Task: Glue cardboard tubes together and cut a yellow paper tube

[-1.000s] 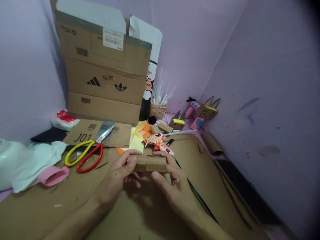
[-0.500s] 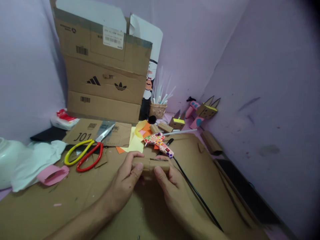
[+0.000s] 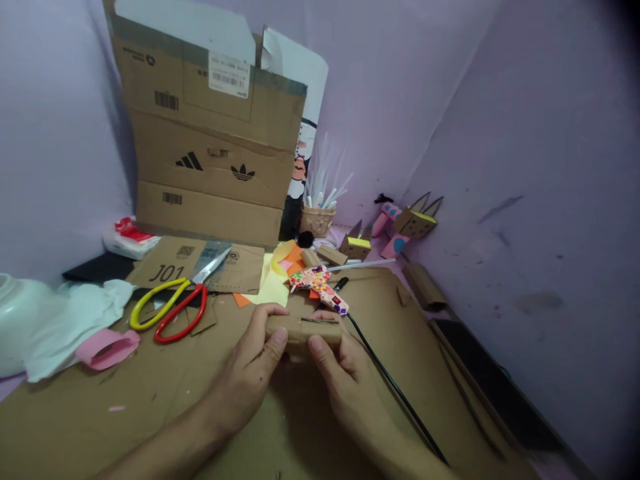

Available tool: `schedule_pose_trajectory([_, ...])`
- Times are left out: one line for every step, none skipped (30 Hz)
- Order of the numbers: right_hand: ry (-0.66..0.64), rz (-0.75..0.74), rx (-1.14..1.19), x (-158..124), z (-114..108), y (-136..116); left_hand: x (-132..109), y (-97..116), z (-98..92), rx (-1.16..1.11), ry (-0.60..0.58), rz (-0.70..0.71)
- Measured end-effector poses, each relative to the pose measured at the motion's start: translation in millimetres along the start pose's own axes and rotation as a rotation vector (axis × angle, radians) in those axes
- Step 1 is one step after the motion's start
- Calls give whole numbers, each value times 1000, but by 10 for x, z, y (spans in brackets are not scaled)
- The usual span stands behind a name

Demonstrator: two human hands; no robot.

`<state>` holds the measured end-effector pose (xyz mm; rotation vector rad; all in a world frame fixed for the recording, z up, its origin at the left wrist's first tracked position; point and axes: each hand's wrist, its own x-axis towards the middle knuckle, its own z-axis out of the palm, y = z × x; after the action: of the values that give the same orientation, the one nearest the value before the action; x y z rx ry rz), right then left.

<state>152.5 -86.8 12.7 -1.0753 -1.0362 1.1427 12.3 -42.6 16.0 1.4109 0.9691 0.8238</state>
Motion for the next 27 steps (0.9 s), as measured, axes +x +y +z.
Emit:
schedule_pose_trajectory([-7, 3, -5, 12, -6, -6, 22, 2, 3, -75, 10, -2])
schedule_pose_trajectory([-9, 0, -12, 28, -14, -13, 47, 5, 7, -159, 25, -10])
schedule_pose_trajectory([-12, -10, -22, 45, -25, -20, 71, 10, 13, -240, 40, -27])
schedule_pose_trajectory([-15, -26, -41, 61, -37, -27, 94, 15, 20, -306, 56, -54])
schedule_pose_trajectory([-21, -40, -65, 76, -51, -33, 113, 20, 26, -347, 70, -87])
schedule_pose_trajectory([-30, -47, -89, 89, -66, -36, 126, 25, 32, -365, 81, -123])
schedule_pose_trajectory([-44, -40, -104, 99, -80, -36, 135, 29, 34, -368, 88, -154])
schedule_pose_trajectory([-56, -18, -103, 107, -93, -32, 139, 33, 33, -362, 92, -176])
schedule_pose_trajectory([-61, 8, -87, 113, -106, -25, 139, 36, 28, -351, 90, -195])
schedule_pose_trajectory([-62, 33, -63, 118, -117, -15, 138, 39, 17, -339, 85, -206])
schedule_pose_trajectory([-63, 52, -40, 122, -127, -3, 136, 42, 2, -321, 77, -207])
schedule_pose_trajectory([-60, 60, -25, 126, -136, 10, 133, 45, -18, -293, 67, -189])
schedule_pose_trajectory([-55, 62, -19, 129, -144, 21, 130, 49, -42, -254, 57, -156])
schedule_pose_trajectory([-48, 61, -18, 132, -151, 30, 126, 52, -67, -209, 41, -113])
schedule_pose_trajectory([-39, 59, -16, 134, -157, 36, 122, 55, -91, -163, 18, -65])
schedule_pose_trajectory([-27, 59, -13, 136, -161, 40, 117, 58, -112, -113, -7, -16])
schedule_pose_trajectory([-17, 64, -5, 135, -164, 40, 111, 62, -127, -59, -32, 27])
schedule_pose_trajectory([-11, 72, 3, 133, -164, 39, 104, 66, -136, -3, -43, 59])
schedule_pose_trajectory([-9, 83, 11, 130, -161, 37, 96, 70, -138, 59, -33, 82])
schedule_pose_trajectory([-12, 98, 17, 125, -154, 34, 88, 73, -133, 125, -6, 101])
schedule_pose_trajectory([-17, 112, 25, 119, -145, 31, 80, 76, -124, 185, 32, 115])
schedule_pose_trajectory([-25, 121, 30, 111, -134, 28, 73, 77, -112, 231, 74, 122])
schedule_pose_trajectory([-31, 123, 33, 103, -121, 26, 67, 75, -99, 260, 112, 128])
schedule_pose_trajectory([-33, 116, 31, 96, -108, 24, 63, 71, -87, 279, 144, 137])
schedule_pose_trajectory([-32, 103, 24, 89, -95, 22, 58, 65, -77, 290, 166, 152])
schedule_pose_trajectory([-31, 86, 17, 82, -84, 22, 55, 58, -69, 299, 178, 169])
schedule_pose_trajectory([-31, 72, 12, 77, -75, 21, 51, 51, -65, 314, 183, 184])
